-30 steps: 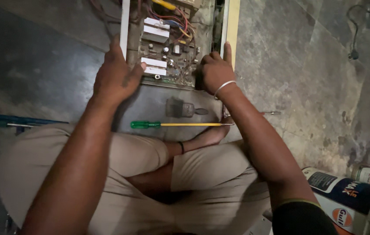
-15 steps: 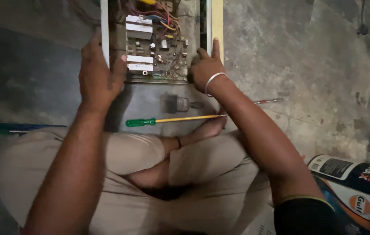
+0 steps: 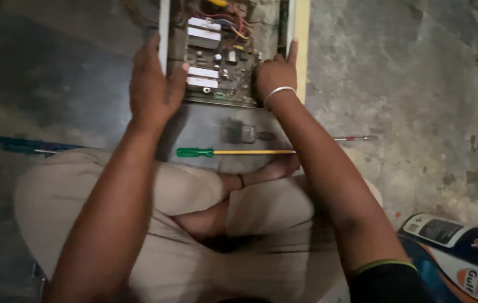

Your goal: The person sits on the floor and works on an open electronic device, using a screwdriver to adjust components and wires inside the casing. The person manipulates internal parts and occasionally repositions the device while continuing the repair.

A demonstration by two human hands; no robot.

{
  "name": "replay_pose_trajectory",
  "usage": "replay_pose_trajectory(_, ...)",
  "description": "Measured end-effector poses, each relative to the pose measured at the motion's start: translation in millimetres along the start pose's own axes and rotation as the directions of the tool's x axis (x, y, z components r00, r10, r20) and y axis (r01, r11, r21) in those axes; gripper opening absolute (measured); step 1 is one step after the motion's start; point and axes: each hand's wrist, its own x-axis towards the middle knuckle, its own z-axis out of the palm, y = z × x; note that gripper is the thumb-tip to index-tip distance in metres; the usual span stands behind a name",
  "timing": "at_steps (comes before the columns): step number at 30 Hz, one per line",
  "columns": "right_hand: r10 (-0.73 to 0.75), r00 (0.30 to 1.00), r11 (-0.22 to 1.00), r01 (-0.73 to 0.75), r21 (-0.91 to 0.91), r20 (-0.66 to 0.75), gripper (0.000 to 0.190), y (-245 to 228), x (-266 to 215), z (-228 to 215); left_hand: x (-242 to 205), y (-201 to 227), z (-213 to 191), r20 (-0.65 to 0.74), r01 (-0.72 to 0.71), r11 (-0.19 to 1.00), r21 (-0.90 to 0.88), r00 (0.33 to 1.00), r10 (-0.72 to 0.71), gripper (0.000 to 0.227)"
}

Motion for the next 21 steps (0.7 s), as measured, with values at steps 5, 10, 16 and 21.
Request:
replay_pose_trajectory(5, 0.038, 0.998, 0.999, -0.039, 0.022, 0.059, 0.029, 2, 8, 8, 4, 1, 3, -0.045, -0.023, 0.999, -0.042, 0.999, 0.021, 0.066)
replay_pose_trajectory(10, -0.055, 0.988, 0.998, 0.060, -0.033, 0.141, 0.041, 5, -3, -10, 3, 21, -4, -0.128, -0.017, 0.996, -0.092, 0.992, 0.005, 0.071)
replay_pose_trajectory(16, -0.057, 0.996, 0.995, 0.061, -0.074, 0.063, 0.032, -2, -8, -21, 5, 35, -11, -0.024, 0.147, 0.986, -0.080, 0.988, -0.149, 0.074)
replay_pose_trajectory(21, 0.064, 0.993, 0.996, -0.057, -0.075, 0.096, 0.037, -12, -13, -24, 10, 33, -9, -0.050, 0.119, 0.993, -0.028, 0.992, -0.120, 0.077)
